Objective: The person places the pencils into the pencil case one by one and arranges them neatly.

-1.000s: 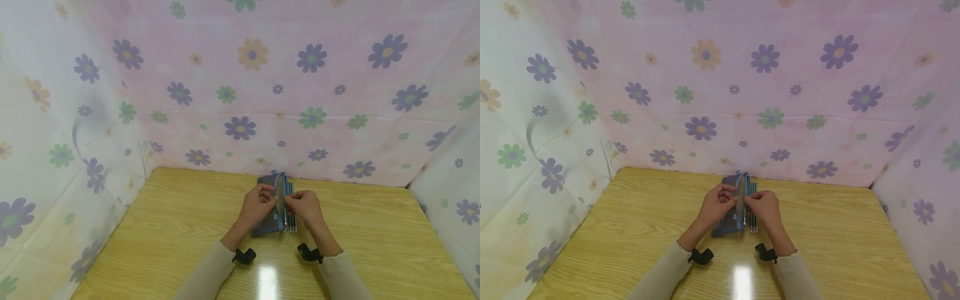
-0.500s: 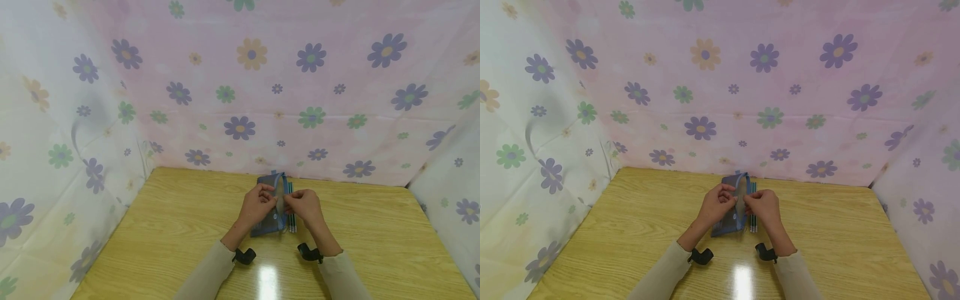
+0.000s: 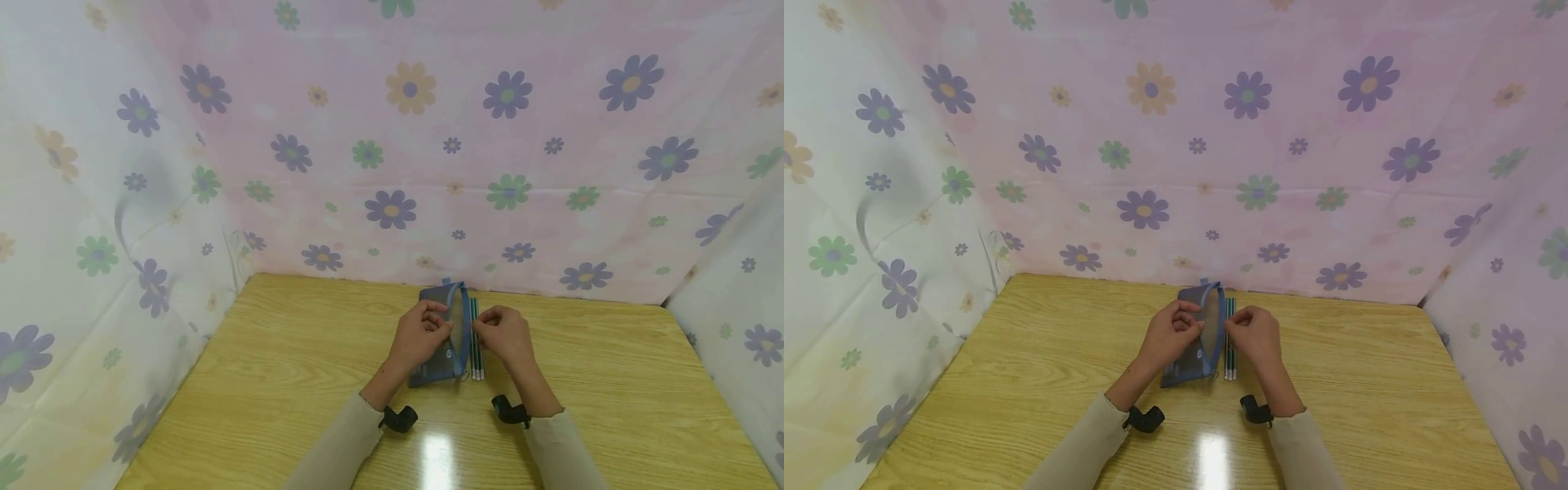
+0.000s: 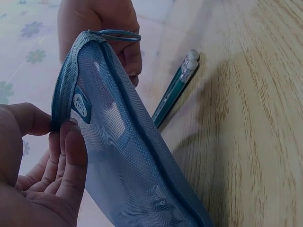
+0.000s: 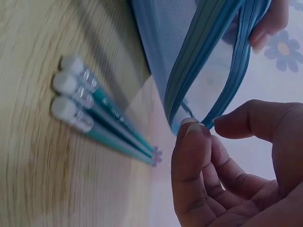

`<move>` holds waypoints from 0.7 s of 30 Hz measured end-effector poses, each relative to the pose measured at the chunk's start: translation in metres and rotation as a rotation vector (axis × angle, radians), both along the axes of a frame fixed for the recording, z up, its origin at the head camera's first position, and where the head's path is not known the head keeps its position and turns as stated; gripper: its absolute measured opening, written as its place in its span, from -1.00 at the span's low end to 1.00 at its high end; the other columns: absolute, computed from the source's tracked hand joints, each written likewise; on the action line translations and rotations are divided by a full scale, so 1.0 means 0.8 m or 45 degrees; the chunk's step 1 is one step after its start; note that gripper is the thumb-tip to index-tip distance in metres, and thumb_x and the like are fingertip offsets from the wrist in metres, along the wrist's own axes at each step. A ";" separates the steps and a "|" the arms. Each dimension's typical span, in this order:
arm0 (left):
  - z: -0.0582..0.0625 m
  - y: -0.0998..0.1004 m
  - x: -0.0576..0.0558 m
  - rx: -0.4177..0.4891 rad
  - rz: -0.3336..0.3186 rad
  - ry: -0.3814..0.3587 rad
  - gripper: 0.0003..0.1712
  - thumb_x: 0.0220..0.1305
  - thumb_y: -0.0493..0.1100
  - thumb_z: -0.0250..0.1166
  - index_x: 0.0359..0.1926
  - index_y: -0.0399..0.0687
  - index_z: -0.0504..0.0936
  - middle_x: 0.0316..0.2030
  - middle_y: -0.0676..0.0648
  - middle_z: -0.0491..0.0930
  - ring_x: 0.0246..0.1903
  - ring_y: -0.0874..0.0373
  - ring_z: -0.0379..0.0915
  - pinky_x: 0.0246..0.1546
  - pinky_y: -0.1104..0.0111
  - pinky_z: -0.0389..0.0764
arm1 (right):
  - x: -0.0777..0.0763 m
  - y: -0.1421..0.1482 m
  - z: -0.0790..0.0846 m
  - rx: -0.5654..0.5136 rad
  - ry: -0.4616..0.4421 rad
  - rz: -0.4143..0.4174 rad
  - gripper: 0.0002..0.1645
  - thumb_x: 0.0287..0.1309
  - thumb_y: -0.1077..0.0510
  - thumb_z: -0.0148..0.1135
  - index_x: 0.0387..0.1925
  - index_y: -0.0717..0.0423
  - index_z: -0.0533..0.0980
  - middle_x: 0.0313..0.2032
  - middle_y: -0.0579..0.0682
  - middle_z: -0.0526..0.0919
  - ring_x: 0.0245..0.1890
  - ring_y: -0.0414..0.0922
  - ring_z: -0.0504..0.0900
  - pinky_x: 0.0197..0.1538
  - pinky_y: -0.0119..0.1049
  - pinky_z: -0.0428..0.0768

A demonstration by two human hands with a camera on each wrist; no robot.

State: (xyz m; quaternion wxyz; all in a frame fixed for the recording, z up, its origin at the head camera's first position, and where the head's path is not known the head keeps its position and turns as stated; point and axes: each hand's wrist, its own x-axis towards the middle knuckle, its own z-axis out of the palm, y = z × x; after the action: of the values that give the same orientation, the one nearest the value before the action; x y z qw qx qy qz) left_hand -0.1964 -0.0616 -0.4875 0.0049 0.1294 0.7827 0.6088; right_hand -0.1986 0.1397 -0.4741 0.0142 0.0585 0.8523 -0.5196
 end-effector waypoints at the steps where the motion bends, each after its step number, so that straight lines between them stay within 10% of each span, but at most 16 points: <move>1: 0.000 0.000 0.000 -0.002 0.000 -0.001 -0.66 0.47 -0.21 0.38 0.16 -0.27 0.63 -0.32 -0.09 0.67 -0.46 0.20 0.59 -0.46 0.40 0.54 | -0.001 0.001 -0.001 0.023 0.002 -0.004 -0.78 0.32 0.21 0.31 -0.15 0.33 0.67 -0.38 0.14 0.73 -0.49 -0.05 0.75 -0.33 -0.13 0.77; 21: 0.000 0.000 -0.001 -0.002 0.005 0.019 -0.66 0.45 -0.21 0.39 0.14 -0.29 0.63 -0.33 -0.08 0.68 -0.44 0.20 0.59 -0.45 0.40 0.54 | -0.007 0.017 -0.020 0.374 -0.059 0.015 -0.74 0.22 0.14 0.42 -0.48 0.26 0.74 -0.53 0.05 0.72 -0.52 -0.06 0.63 -0.48 -0.25 0.55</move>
State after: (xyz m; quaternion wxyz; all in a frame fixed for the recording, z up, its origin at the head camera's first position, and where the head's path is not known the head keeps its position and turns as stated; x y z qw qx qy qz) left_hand -0.1973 -0.0619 -0.4875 -0.0021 0.1324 0.7835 0.6072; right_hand -0.2040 0.1534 -0.4897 0.0282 0.0671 0.9189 -0.3877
